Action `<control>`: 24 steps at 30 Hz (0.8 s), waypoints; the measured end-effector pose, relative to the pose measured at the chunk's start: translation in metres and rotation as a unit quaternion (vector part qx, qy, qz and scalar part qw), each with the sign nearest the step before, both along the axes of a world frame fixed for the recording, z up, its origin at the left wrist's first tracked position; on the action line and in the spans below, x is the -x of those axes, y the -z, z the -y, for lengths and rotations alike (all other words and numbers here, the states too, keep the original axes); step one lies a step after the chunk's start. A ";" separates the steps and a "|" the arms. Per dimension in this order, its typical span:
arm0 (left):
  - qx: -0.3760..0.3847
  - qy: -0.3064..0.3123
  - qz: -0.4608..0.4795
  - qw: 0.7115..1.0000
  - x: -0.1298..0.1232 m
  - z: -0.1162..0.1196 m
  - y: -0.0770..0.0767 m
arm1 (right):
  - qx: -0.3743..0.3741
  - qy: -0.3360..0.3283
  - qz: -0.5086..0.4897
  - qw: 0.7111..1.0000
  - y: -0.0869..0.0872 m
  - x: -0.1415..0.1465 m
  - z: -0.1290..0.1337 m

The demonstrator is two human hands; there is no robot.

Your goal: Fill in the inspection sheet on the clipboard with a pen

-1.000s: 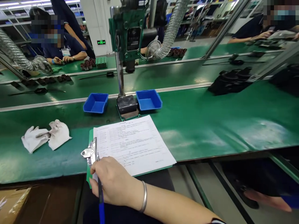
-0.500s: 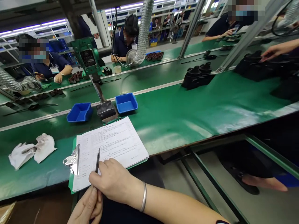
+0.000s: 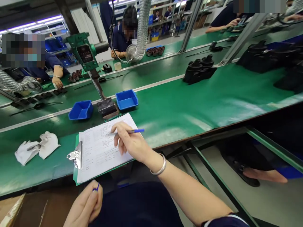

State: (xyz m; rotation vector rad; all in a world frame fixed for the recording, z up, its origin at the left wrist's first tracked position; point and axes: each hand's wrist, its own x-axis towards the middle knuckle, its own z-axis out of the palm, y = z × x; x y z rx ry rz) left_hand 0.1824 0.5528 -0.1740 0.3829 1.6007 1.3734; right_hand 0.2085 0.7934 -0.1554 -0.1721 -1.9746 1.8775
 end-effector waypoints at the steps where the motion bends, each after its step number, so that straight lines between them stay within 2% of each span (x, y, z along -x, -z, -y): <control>1: 0.034 -0.015 -0.098 0.995 0.002 0.000 0.002 | 0.073 -0.069 0.020 0.995 0.000 -0.004 0.007; 2: 0.059 -0.020 -0.182 0.981 0.005 0.001 0.006 | 0.120 -0.116 0.039 0.985 0.001 -0.007 0.016; 4: 0.074 0.002 -0.285 0.956 0.011 0.002 0.013 | 0.153 -0.154 0.064 0.974 0.005 -0.010 0.034; 7: 0.085 0.047 -0.347 0.933 0.018 0.005 0.023 | 0.150 -0.162 0.075 0.973 0.011 -0.009 0.050; 10: 0.081 0.063 -0.386 0.917 0.023 0.009 0.027 | 0.122 -0.183 0.094 0.971 0.014 -0.004 0.054; 13: 0.053 0.084 -0.397 0.912 0.028 0.010 0.028 | 0.107 -0.218 0.120 0.963 0.017 0.000 0.059; 16: 0.053 0.088 -0.372 0.923 0.027 0.004 0.029 | 0.098 -0.239 0.127 0.958 0.026 0.003 0.069; 19: 0.061 0.043 -0.343 0.936 0.018 -0.006 0.031 | 0.069 -0.253 0.137 0.955 0.032 0.009 0.074; 21: 0.054 -0.002 -0.321 0.945 0.014 -0.011 0.030 | 0.054 -0.268 0.150 0.950 0.029 0.014 0.073; 24: 0.055 -0.020 -0.325 0.944 0.023 -0.012 0.018 | 0.020 -0.285 0.151 0.946 0.018 0.023 0.066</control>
